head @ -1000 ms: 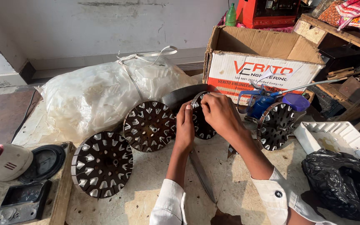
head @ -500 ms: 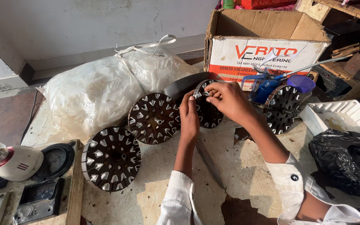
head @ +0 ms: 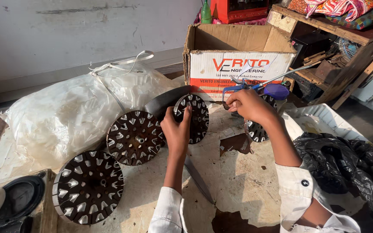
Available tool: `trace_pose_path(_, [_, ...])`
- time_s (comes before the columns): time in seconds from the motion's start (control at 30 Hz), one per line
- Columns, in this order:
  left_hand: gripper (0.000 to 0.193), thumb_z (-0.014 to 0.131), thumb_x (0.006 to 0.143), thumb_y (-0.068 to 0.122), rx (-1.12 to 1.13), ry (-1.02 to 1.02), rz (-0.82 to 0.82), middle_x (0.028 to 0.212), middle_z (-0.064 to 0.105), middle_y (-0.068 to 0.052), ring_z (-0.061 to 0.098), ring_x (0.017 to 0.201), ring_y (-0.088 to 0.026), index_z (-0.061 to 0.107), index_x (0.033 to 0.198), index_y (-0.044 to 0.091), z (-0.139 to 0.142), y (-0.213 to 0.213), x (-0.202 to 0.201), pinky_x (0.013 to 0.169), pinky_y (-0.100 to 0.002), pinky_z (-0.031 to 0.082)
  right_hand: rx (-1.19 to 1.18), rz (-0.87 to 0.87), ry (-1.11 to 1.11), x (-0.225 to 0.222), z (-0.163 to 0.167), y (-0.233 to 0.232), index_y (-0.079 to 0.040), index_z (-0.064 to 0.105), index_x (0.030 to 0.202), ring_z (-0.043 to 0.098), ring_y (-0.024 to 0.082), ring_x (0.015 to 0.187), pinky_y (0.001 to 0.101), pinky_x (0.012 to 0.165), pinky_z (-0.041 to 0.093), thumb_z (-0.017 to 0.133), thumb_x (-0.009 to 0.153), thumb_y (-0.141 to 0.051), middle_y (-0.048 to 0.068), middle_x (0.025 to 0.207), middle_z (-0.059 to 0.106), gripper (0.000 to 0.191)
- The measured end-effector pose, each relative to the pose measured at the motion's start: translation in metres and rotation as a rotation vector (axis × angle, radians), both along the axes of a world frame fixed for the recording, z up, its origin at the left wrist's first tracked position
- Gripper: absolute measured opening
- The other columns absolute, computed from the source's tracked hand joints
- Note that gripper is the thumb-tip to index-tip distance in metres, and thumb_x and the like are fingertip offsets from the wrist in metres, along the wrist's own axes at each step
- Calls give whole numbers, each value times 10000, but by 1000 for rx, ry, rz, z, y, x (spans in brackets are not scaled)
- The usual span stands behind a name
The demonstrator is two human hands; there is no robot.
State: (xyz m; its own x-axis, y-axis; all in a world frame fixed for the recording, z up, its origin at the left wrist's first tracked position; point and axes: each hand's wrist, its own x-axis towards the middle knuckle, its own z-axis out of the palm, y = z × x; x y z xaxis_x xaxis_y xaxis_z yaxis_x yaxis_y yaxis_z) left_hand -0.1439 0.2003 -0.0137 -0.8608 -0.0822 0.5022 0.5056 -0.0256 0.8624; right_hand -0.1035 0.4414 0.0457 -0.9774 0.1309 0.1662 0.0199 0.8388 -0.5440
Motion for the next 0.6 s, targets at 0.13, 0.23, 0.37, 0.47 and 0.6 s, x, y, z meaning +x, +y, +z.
trace_pose_path(0.13, [322,716,936,216,-58,-52,11,802,746,-196,683,645,-208,650,1015,-90,-1,-3,5,646,-374,544,244,99,-103,4,-1,-6,-31,763,1071,768,244,941,375,822,587,674,817,19,162,993,783,273])
trace_pose_path(0.23, [353,729,956,221,-180,-117,41,749,672,-259,517,616,-304,639,1085,-96,-5,-7,2,606,-427,494,653,15,-258,2,-19,-28,-81,798,1037,724,316,1016,446,864,562,682,788,14,164,1040,759,291])
trace_pose_path(0.37, [338,710,964,234,-101,34,4,865,726,-190,672,708,-203,630,1073,-77,-15,-8,-4,701,-366,540,890,3,-382,-8,-47,-47,-43,790,977,731,335,1041,461,842,594,687,813,4,176,1067,745,199])
trace_pose_path(0.47, [403,661,995,312,-14,-15,-71,970,740,-167,685,853,-191,616,1178,-45,-22,-11,-5,791,-357,538,845,6,-375,-11,-56,-45,-13,767,986,720,360,1051,457,830,608,698,777,51,197,1084,730,229])
trace_pose_path(0.6, [581,448,1079,459,167,-53,-158,1364,551,-166,520,1229,-230,428,1451,12,-24,-18,0,1032,-377,407,750,24,-375,-9,-57,-38,14,756,984,703,384,1069,463,835,608,678,769,102,212,1112,712,245])
